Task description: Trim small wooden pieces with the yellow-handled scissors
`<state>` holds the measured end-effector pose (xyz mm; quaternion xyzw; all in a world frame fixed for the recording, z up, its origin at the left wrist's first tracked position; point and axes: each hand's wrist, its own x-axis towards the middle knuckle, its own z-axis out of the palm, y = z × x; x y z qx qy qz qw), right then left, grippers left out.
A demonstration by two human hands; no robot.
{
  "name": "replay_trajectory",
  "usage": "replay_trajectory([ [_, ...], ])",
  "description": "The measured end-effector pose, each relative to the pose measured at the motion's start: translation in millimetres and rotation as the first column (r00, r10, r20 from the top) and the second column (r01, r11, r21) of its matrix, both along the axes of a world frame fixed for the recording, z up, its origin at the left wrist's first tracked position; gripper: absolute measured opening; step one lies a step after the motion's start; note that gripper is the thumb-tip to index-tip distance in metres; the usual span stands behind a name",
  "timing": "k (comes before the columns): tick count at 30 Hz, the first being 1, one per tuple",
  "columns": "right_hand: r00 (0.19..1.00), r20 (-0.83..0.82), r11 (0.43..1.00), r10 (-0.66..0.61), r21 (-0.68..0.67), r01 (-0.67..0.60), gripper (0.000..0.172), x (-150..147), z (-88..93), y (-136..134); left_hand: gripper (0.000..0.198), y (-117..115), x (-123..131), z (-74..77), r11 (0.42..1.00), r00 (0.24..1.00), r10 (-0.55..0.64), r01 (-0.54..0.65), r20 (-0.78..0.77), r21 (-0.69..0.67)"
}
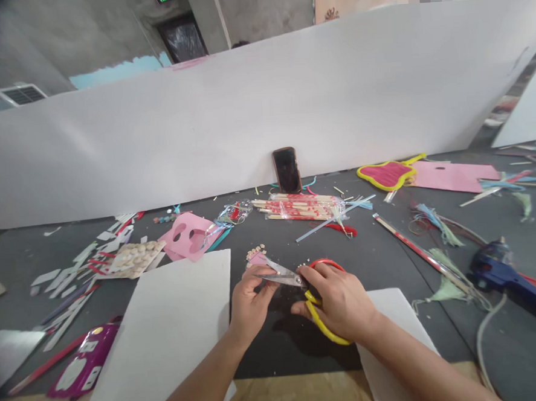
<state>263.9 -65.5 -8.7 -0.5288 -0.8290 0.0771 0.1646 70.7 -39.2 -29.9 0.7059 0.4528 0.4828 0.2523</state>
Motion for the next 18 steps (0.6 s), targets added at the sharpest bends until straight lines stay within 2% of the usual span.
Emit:
replay_trajectory([
  [5, 1.000, 0.020, 1.000, 0.001, 0.017, -0.001, 0.071, -1.4, 3.5, -1.3, 0.012, 0.2, -1.6, 1.1, 1.000, 1.000, -0.025, 0.025, -0.017, -0.012],
  [9, 0.999, 0.035, 0.998, -0.007, 0.057, 0.005, 0.062, -0.1, 1.9, -1.0, 0.012, 2.0, -2.6, 6.4, 0.996, 0.996, -0.075, 0.073, -0.040, -0.041],
  [13, 1.000, 0.004, 0.993, 0.017, 0.117, -0.017, 0.052, 3.6, -1.8, 0.8, 0.012, 2.5, -2.2, 12.6, 0.977, 0.987, -0.155, 0.159, 0.034, -0.146],
  [18, 1.000, -0.007, 0.998, 0.019, 0.066, -0.018, 0.049, 5.6, -2.1, 0.1, 0.016, -0.3, -0.7, 10.9, 0.971, 0.991, -0.122, 0.132, 0.063, -0.198],
])
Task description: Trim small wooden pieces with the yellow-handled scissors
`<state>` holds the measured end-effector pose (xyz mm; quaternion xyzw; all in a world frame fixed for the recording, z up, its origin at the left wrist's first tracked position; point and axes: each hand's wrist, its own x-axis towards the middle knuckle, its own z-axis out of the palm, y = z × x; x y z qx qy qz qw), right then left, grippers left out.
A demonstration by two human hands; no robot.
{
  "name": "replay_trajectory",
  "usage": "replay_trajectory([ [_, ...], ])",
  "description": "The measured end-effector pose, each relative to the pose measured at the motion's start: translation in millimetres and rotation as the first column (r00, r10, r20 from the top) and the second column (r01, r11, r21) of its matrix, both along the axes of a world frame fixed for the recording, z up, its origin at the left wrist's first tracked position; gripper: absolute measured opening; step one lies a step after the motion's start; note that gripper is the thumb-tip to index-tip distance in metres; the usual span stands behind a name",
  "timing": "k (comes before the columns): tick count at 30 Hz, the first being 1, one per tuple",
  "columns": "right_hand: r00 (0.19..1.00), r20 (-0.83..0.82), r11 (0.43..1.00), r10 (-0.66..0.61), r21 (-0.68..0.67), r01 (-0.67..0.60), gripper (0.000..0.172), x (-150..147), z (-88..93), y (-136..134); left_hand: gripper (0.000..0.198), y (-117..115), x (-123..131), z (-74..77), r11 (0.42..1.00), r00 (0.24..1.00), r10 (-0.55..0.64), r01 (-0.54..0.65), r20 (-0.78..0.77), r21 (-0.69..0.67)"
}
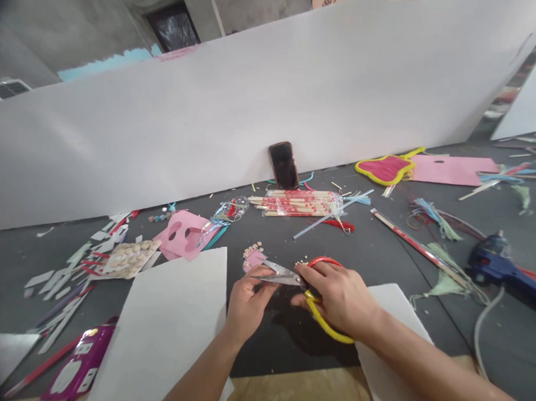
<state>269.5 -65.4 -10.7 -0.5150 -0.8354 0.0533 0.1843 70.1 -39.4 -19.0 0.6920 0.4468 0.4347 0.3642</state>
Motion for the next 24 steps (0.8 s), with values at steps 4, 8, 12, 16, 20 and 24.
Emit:
replay_trajectory([
  [4, 1.000, -0.022, 0.998, -0.006, -0.064, 0.005, 0.046, -2.3, 2.4, -2.9, 0.012, -2.3, 0.6, -0.7, 0.999, 0.999, 0.051, -0.051, 0.005, 0.016],
  [8, 0.998, -0.050, 0.997, -0.030, -0.078, 0.026, 0.044, -4.5, 2.7, -2.7, 0.008, -2.4, 1.0, -1.2, 0.993, 0.995, 0.101, -0.100, -0.017, 0.056],
  [12, 0.998, -0.048, 0.999, -0.035, -0.043, 0.033, 0.043, -5.1, 2.5, -0.7, 0.011, -0.5, 1.2, -6.0, 0.986, 0.992, 0.122, -0.122, 0.005, 0.112],
  [16, 0.999, -0.012, 0.999, -0.030, -0.023, 0.030, 0.054, -5.4, 4.7, -0.6, 0.013, 1.1, 0.4, -7.7, 0.985, 0.994, 0.107, -0.105, -0.008, 0.134],
  [20, 1.000, 0.004, 0.999, -0.026, -0.045, 0.026, 0.066, -6.2, 7.5, -0.9, 0.011, 2.2, -1.9, -7.3, 0.986, 0.996, 0.079, -0.073, -0.037, 0.148],
  [24, 1.000, -0.013, 0.997, -0.021, -0.074, 0.020, 0.068, -6.4, 8.0, -0.7, 0.010, 3.4, -4.1, -8.7, 0.986, 0.997, 0.058, -0.050, -0.044, 0.160],
])
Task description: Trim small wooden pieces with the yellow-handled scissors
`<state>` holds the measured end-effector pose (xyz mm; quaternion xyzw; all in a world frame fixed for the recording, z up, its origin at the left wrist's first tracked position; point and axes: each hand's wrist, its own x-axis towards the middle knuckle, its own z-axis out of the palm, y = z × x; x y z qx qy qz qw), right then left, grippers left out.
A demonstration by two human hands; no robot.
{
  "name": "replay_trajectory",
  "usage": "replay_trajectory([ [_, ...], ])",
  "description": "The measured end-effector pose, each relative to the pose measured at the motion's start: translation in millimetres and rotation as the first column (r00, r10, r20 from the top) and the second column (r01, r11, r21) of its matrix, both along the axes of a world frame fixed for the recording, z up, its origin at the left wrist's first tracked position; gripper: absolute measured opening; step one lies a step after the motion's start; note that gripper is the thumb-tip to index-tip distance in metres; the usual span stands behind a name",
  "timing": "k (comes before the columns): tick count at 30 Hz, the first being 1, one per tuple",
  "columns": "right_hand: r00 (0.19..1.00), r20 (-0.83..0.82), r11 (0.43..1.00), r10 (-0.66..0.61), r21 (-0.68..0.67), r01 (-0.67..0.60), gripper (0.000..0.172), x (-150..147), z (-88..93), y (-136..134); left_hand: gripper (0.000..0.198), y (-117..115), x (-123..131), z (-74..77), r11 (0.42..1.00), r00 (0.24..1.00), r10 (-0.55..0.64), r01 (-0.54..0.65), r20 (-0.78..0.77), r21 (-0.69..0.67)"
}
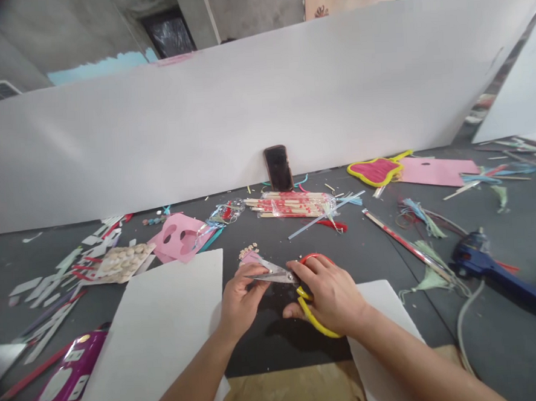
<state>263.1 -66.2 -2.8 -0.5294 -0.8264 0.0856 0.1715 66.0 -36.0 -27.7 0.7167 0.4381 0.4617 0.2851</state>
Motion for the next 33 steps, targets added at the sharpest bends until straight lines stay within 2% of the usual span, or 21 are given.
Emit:
replay_trajectory([
  [5, 0.999, -0.039, 1.000, 0.020, -0.015, -0.021, 0.052, 2.8, -2.4, -0.5, 0.012, -1.9, 0.7, 0.6, 0.998, 0.999, -0.034, 0.032, -0.027, -0.058],
  [9, 0.999, -0.036, 0.999, 0.025, -0.027, -0.026, 0.051, 4.4, -1.9, -2.7, 0.012, -6.8, 2.9, 2.0, 0.993, 0.999, -0.041, 0.041, 0.004, -0.107],
  [15, 1.000, -0.017, 0.999, 0.018, -0.030, -0.019, 0.045, 3.5, -2.8, -2.7, 0.009, -8.2, 3.2, 0.8, 0.999, 0.999, 0.034, -0.034, 0.004, -0.021],
  [18, 1.000, 0.007, 1.000, 0.011, -0.007, -0.011, 0.046, 3.6, -4.2, 0.3, 0.007, -5.6, 2.7, -0.3, 0.999, 0.999, 0.042, -0.042, -0.015, 0.007],
  [22, 1.000, 0.021, 1.000, -0.003, 0.000, 0.003, 0.057, 4.0, -3.4, 1.9, 0.008, -3.7, 3.2, 1.8, 0.998, 0.999, 0.046, -0.045, -0.004, 0.034],
  [25, 0.996, -0.087, 1.000, -0.014, -0.010, 0.013, 0.058, 5.6, -0.6, 2.2, 0.008, -4.7, 3.7, 5.9, 0.999, 0.999, 0.035, -0.035, 0.014, 0.014],
  [27, 0.940, -0.329, 0.995, -0.092, -0.074, 0.071, 0.051, 8.1, 2.6, 4.0, 0.012, -5.0, 3.7, 7.9, 0.999, 0.998, 0.044, -0.043, 0.034, -0.013],
  [29, 0.787, -0.578, 0.975, -0.215, -0.177, 0.136, 0.045, 11.5, 6.4, 7.6, 0.019, -4.4, 3.4, 8.5, 0.998, 0.995, 0.062, -0.060, 0.073, -0.026],
  [31, 0.633, -0.714, 0.953, -0.300, -0.254, 0.165, 0.044, 15.1, 10.0, 12.5, 0.019, -3.0, 3.1, 8.2, 0.997, 0.990, 0.081, -0.080, 0.114, -0.018],
  [33, 0.541, -0.773, 0.943, -0.331, -0.284, 0.172, 0.045, 19.1, 12.1, 18.1, 0.018, -1.5, 2.8, 8.4, 0.995, 0.984, 0.103, -0.104, 0.144, -0.002],
])
